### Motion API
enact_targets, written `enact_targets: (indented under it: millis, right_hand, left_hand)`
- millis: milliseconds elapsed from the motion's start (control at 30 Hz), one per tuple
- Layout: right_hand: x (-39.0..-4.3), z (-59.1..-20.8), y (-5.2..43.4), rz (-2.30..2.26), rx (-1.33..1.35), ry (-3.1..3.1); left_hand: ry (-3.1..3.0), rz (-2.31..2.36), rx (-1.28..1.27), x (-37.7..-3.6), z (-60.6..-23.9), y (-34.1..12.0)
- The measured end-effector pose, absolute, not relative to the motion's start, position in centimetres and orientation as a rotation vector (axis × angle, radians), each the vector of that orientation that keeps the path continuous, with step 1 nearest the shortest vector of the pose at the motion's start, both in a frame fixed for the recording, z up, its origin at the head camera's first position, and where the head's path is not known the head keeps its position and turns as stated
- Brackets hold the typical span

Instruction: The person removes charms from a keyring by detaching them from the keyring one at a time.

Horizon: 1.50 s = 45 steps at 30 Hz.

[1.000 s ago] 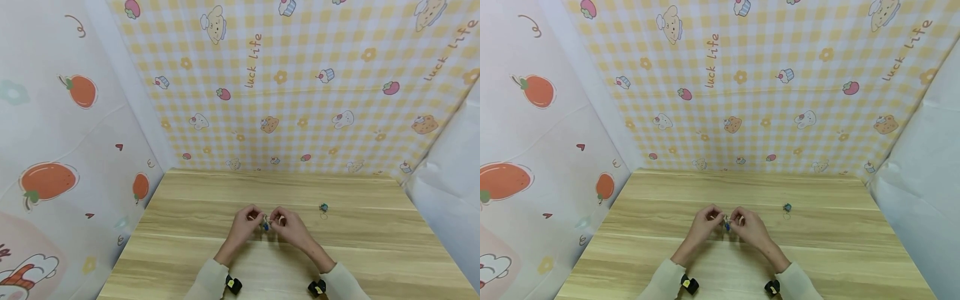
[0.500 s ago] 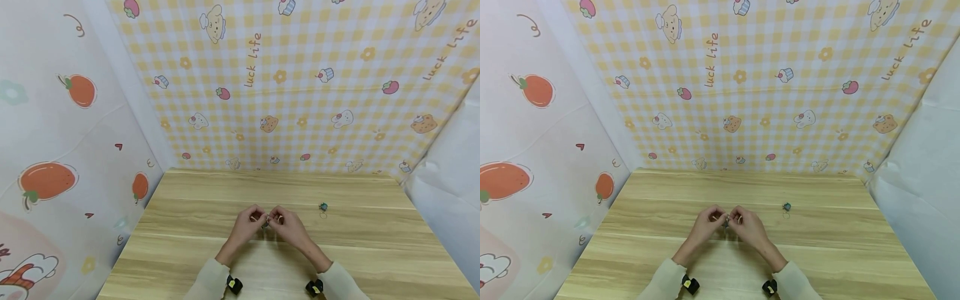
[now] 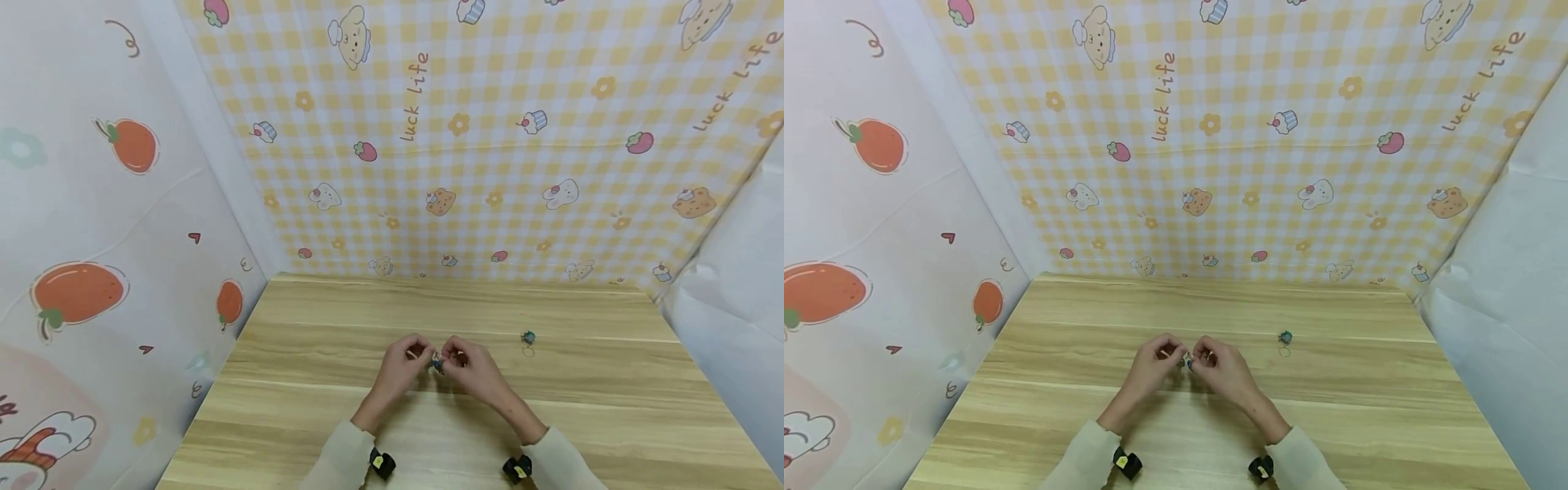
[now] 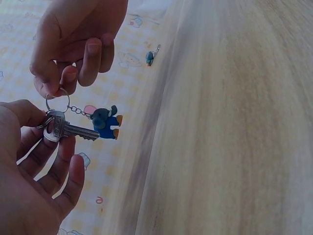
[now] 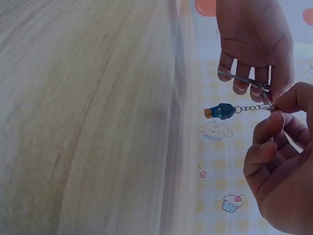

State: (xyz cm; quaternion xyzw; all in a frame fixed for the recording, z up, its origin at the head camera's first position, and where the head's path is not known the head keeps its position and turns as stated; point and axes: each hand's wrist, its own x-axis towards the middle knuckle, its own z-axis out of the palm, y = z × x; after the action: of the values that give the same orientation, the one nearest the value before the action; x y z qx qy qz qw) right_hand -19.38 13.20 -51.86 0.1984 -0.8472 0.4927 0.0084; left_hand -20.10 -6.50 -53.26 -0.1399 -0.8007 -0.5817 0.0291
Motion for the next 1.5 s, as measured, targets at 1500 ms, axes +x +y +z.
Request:
enact_targets:
  millis: [1500]
  right_hand:
    - [-19.1,-52.3,13.8,1.584,0.534,-2.700]
  left_hand:
    - [-2.517,-1.781,-0.512,-19.8,-54.0,-5.4]
